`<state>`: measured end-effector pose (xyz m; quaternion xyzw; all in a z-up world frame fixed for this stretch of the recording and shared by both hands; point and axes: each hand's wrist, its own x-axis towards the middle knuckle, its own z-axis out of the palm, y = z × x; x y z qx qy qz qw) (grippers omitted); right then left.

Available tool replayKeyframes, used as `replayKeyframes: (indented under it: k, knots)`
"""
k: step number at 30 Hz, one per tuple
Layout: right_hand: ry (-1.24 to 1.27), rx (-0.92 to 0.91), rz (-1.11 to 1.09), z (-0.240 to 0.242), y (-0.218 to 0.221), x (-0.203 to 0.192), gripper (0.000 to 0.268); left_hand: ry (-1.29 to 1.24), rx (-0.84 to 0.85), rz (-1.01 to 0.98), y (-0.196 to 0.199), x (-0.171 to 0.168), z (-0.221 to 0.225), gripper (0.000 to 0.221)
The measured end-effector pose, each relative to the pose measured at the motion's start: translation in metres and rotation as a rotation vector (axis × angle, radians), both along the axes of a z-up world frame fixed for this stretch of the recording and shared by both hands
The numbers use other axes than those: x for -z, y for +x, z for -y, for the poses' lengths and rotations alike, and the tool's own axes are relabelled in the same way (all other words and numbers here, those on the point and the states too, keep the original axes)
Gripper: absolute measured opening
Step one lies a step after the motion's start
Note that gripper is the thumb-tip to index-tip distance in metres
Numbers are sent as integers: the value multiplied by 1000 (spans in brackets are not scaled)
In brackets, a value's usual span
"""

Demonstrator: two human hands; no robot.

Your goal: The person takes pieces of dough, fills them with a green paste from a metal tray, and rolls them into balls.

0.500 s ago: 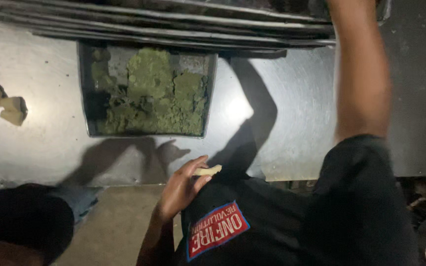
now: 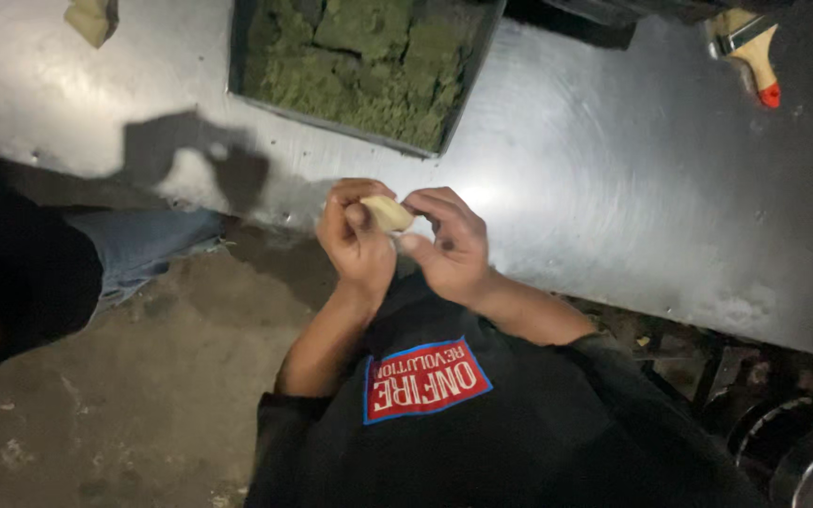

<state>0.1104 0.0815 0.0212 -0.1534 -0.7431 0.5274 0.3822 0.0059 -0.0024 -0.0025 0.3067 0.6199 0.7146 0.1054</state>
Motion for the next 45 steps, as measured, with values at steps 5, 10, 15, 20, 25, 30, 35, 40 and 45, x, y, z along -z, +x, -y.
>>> replayKeyframes:
  k: [5, 10, 15, 20, 25, 30, 35, 40, 45]
  knots:
    - [229, 176, -86, 38, -23, 17, 14, -27, -281, -222, 2, 26, 23, 61]
    - [-86, -109, 330, 11, -26, 17, 23, -274, -177, 329, -8, 57, 27, 66]
    - [462, -123, 442, -16, -26, 27, 20, -15, 98, 1099, -21, 84, 5, 50]
    - [559, -498, 484, -34, -21, 111, 54, -41, 94, 1086, -32, 151, -2, 48]
    - [767, -167, 672, -162, -48, 177, 44, -165, -80, 1185, -45, 192, 16, 46]
    - [896, -426, 846, -203, -73, 210, 46, -104, -150, 1236, -48, 185, 8, 49]
    - [955, -460, 839, -219, -64, 224, 40, -110, -92, 1191, -50, 168, -1, 51]
    - [-660, -262, 752, -216, -55, 197, 27, -81, 74, 1182, -58, 149, -15, 54]
    - [-860, -242, 606, -153, -36, 130, 28, -168, 174, 1182, -59, 121, -40, 57]
